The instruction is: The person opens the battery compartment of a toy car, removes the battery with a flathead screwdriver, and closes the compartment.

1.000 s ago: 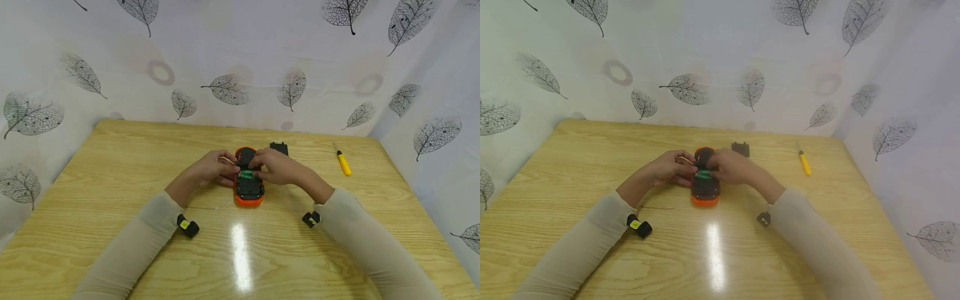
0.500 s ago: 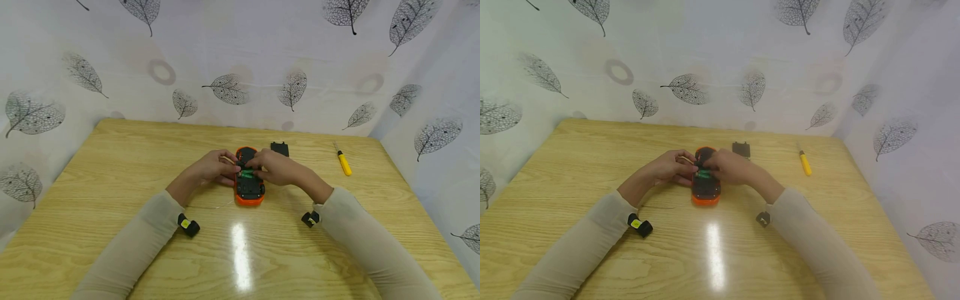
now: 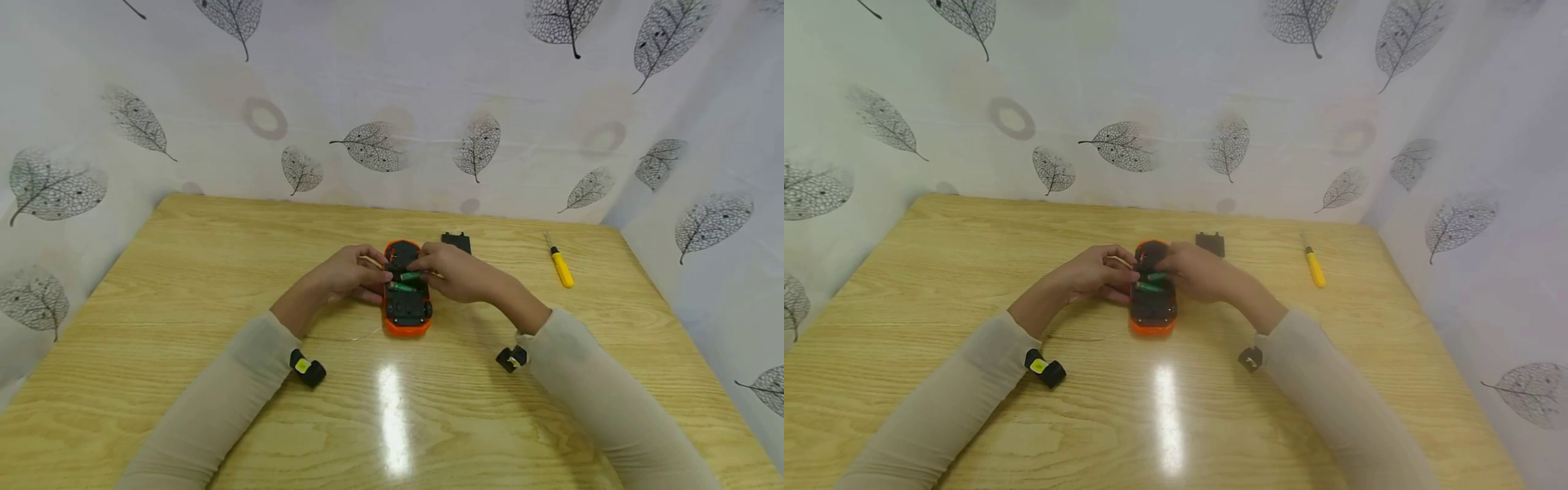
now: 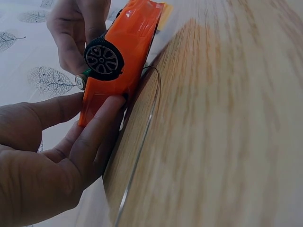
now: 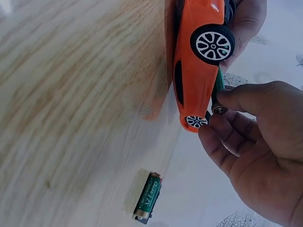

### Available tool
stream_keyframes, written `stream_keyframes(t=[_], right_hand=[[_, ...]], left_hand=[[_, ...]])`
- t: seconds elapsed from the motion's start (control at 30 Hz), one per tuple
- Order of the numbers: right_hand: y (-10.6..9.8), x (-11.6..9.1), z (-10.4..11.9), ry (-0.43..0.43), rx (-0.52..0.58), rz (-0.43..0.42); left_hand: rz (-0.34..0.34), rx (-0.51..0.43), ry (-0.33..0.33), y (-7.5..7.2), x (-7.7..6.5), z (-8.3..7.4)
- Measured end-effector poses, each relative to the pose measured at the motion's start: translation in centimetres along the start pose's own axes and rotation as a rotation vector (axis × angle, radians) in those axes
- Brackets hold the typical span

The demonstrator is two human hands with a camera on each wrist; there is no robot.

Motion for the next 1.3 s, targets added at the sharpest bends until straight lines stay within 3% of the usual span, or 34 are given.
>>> stream_keyframes(t=[0.6, 1.3], right_hand=[[-2.0, -3.6, -3.8, 0.112, 0.081, -0.094], [-1.7, -6.1, -8.7, 0.295, 0.058, -0.066]], left_hand=[[-0.004, 0.003, 0.001, -0.2, -0.1, 0.1], [-0.007, 0.012, 0.003, -0.1, 0.1, 0.1]])
Point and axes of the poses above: each hand's wrist, its own x-axis towards the middle knuckle, its own y-axis out of the palm, z = x × y, the point moved 8 cm from there along x, towards the middle knuckle, and after that the axes turned 13 degrees about -z, right-handed, at the moved point
